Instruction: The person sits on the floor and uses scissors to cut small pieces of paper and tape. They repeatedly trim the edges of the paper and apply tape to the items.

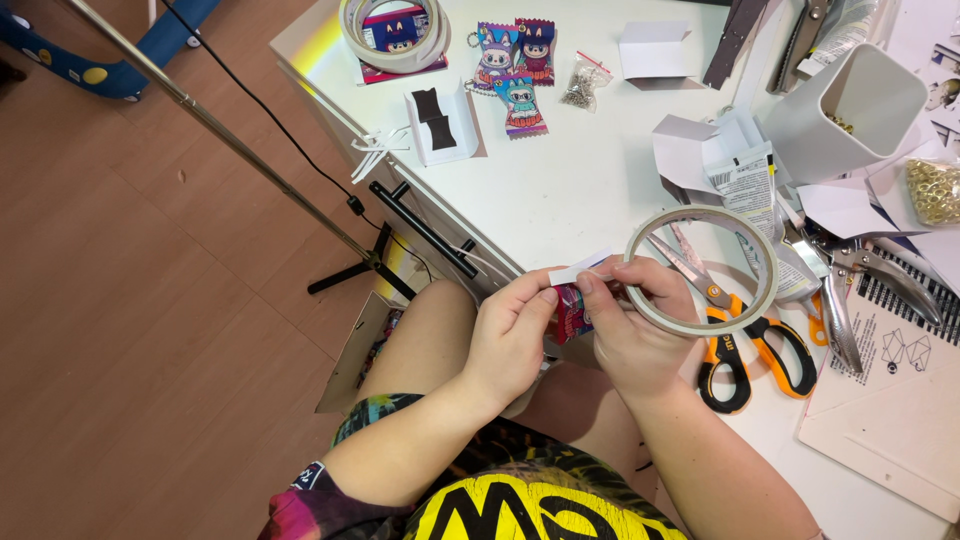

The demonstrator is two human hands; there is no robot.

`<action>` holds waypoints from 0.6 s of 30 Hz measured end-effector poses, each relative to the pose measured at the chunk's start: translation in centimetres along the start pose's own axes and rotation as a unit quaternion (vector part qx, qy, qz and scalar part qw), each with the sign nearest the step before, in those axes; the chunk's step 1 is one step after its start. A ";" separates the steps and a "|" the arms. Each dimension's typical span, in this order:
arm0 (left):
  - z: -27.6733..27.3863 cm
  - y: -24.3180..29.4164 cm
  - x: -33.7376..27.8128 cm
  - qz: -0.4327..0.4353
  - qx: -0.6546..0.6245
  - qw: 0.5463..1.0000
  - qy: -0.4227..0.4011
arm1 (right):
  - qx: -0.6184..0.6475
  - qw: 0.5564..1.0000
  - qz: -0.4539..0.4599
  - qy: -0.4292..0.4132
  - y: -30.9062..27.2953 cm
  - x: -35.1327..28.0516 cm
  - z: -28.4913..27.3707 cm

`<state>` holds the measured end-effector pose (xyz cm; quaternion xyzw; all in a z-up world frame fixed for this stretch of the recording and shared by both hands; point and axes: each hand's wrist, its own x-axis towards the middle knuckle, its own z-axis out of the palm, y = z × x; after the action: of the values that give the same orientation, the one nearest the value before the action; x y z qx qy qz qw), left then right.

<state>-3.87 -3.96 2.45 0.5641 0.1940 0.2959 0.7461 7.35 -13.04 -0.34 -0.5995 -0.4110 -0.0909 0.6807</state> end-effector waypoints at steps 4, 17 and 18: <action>0.2 -0.7 -0.3 -0.013 -0.019 1.000 0.003 | 0.010 1.000 0.003 -0.001 -0.1 0.0 0.1; 0.2 -0.9 -0.2 -0.018 -0.030 0.999 0.009 | 0.019 1.000 -0.004 -0.014 -0.4 0.2 0.0; 0.2 -0.9 -0.2 -0.017 -0.028 0.999 0.009 | 0.014 1.000 -0.006 -0.016 -0.5 0.2 0.0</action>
<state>-3.73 -4.44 1.64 0.5370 0.2016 0.2936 0.7647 7.20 -13.05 0.15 -0.5885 -0.4267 -0.0795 0.6821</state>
